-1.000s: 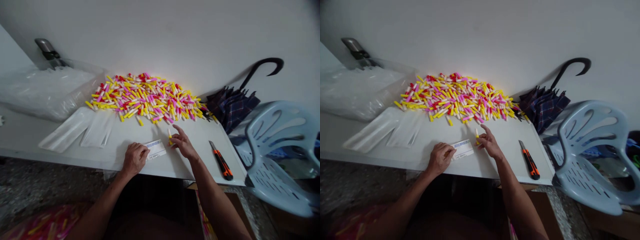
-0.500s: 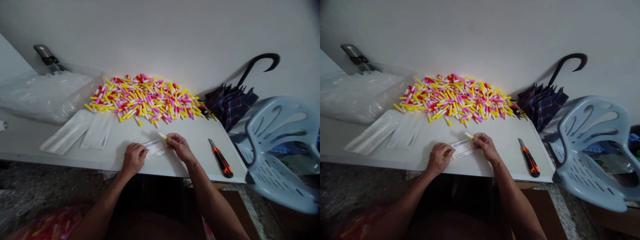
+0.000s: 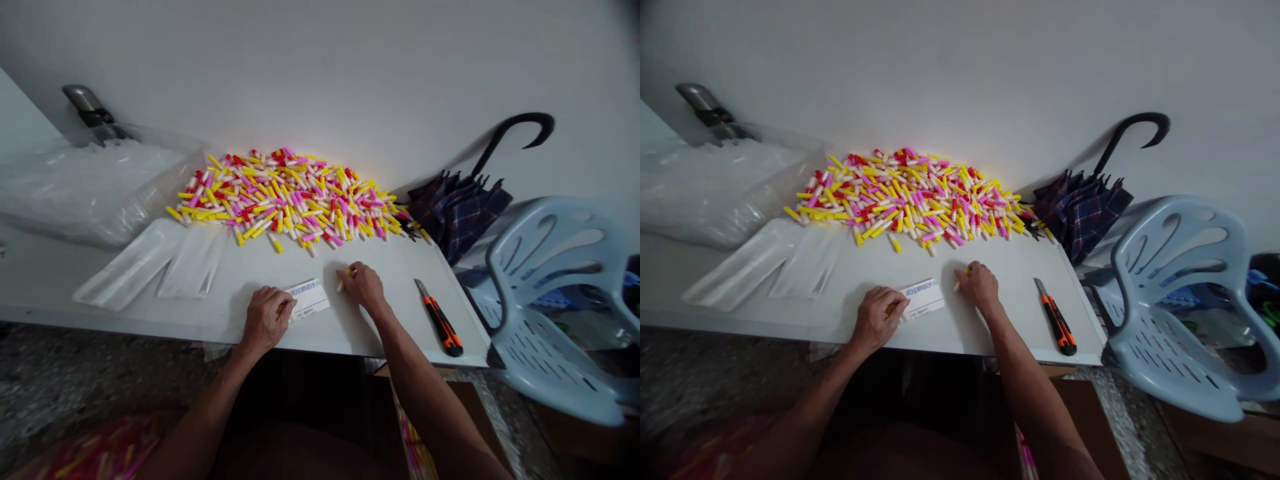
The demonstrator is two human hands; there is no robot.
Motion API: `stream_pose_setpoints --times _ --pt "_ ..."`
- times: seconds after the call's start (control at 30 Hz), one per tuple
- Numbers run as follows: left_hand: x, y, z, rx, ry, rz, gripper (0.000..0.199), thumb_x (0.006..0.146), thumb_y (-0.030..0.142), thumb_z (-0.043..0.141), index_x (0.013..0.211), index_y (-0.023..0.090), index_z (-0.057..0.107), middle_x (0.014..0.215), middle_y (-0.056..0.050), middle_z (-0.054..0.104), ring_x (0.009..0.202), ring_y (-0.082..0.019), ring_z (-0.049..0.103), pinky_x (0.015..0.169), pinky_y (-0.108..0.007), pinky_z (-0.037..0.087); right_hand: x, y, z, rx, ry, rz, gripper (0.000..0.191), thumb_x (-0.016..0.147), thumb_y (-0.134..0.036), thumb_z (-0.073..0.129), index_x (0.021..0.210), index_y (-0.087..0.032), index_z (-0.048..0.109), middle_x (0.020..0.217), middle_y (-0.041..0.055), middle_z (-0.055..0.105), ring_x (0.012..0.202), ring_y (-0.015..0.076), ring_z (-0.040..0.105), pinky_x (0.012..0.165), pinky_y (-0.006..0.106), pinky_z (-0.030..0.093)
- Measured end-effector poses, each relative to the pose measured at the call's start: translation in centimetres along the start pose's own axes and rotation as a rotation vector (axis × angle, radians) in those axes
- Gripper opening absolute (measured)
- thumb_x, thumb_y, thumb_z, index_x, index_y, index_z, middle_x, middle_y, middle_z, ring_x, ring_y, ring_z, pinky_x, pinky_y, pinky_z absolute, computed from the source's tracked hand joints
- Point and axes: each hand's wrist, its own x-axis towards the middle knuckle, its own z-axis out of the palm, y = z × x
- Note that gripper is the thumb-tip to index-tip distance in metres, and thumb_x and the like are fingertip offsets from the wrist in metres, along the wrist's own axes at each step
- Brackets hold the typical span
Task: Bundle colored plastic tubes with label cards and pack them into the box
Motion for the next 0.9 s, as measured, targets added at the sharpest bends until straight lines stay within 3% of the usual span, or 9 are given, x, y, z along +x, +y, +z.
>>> stream_pose_setpoints --times 0.07,0.23,0.33,0.43,0.53,0.63,0.8,0.9 --pt "0.0 0.0 0.0 0.001 0.011 -0.005 0.019 0.101 0.032 0.060 0.084 0.024 0.065 0.082 -0.003 0.069 0.083 -0.023 0.061 0.083 -0.041 0.045 -0.7 -0.5 -0.1 0.001 -0.035 -0.034 0.044 0.092 -0.052 0.070 0.121 -0.020 0.069 0.105 0.0143 0.075 0.102 0.0307 0.070 0.084 0.038 0.049" --pt "0.0 0.1 0.0 0.000 0.006 -0.012 0.019 0.101 0.031 0.061 0.084 0.024 0.065 0.081 -0.003 0.069 0.083 -0.022 0.061 0.083 -0.041 0.045 -3.2 -0.6 -1.2 0.068 -0.027 -0.018 0.063 0.091 -0.061 0.069 0.137 -0.019 0.060 0.095 0.0125 0.077 0.092 0.0306 0.071 0.077 0.037 0.047" --pt "0.0 0.1 0.0 -0.005 0.012 -0.005 0.019 0.101 0.031 0.061 0.084 0.024 0.065 0.082 -0.003 0.070 0.083 -0.022 0.061 0.084 -0.041 0.045 -4.7 -0.3 -0.8 0.057 -0.077 -0.029 0.047 0.089 -0.044 0.073 0.128 -0.020 0.065 0.093 0.0106 0.077 0.085 0.0282 0.070 0.073 0.035 0.045" --pt "0.0 0.0 0.1 -0.007 0.030 -0.005 0.018 0.101 0.031 0.062 0.085 0.023 0.066 0.083 -0.003 0.070 0.084 -0.022 0.061 0.084 -0.041 0.044 -5.6 0.1 0.1 0.129 -0.044 -0.068 0.031 0.090 -0.027 0.066 0.119 -0.019 0.069 0.089 0.0078 0.076 0.079 0.0241 0.068 0.073 0.033 0.046" --pt "-0.1 0.1 0.1 -0.018 0.029 -0.007 0.018 0.101 0.031 0.061 0.086 0.023 0.066 0.082 -0.003 0.070 0.084 -0.022 0.061 0.084 -0.040 0.044 -6.0 0.6 0.3 0.364 0.012 -0.135 0.025 0.092 -0.032 0.065 0.112 -0.019 0.072 0.086 0.0057 0.075 0.075 0.0209 0.066 0.073 0.033 0.049" --pt "-0.1 0.1 0.0 -0.024 0.031 -0.011 0.019 0.102 0.032 0.061 0.085 0.023 0.066 0.081 -0.002 0.070 0.083 -0.022 0.060 0.084 -0.040 0.044 -6.6 0.6 -0.6 0.540 -0.055 -0.238 0.026 0.091 -0.040 0.069 0.107 -0.020 0.075 0.084 0.0043 0.074 0.072 0.0197 0.065 0.069 0.032 0.050" --pt "0.0 0.2 0.0 -0.044 0.048 -0.010 0.020 0.102 0.032 0.060 0.085 0.023 0.067 0.082 -0.002 0.070 0.083 -0.021 0.062 0.087 -0.040 0.045 -6.9 -0.5 -2.2 0.438 -0.196 -0.452 0.013 0.090 -0.030 0.071 0.095 -0.023 0.080 0.088 0.0045 0.075 0.074 0.0196 0.063 0.071 0.033 0.049" --pt "0.0 0.2 0.0 -0.056 0.034 -0.008 0.019 0.102 0.032 0.061 0.085 0.024 0.068 0.083 -0.002 0.071 0.084 -0.021 0.062 0.087 -0.041 0.045 -6.4 -1.5 -2.0 0.388 -0.232 -0.525 0.011 0.089 -0.025 0.070 0.092 -0.023 0.081 0.088 0.0048 0.074 0.075 0.0195 0.063 0.073 0.033 0.048"
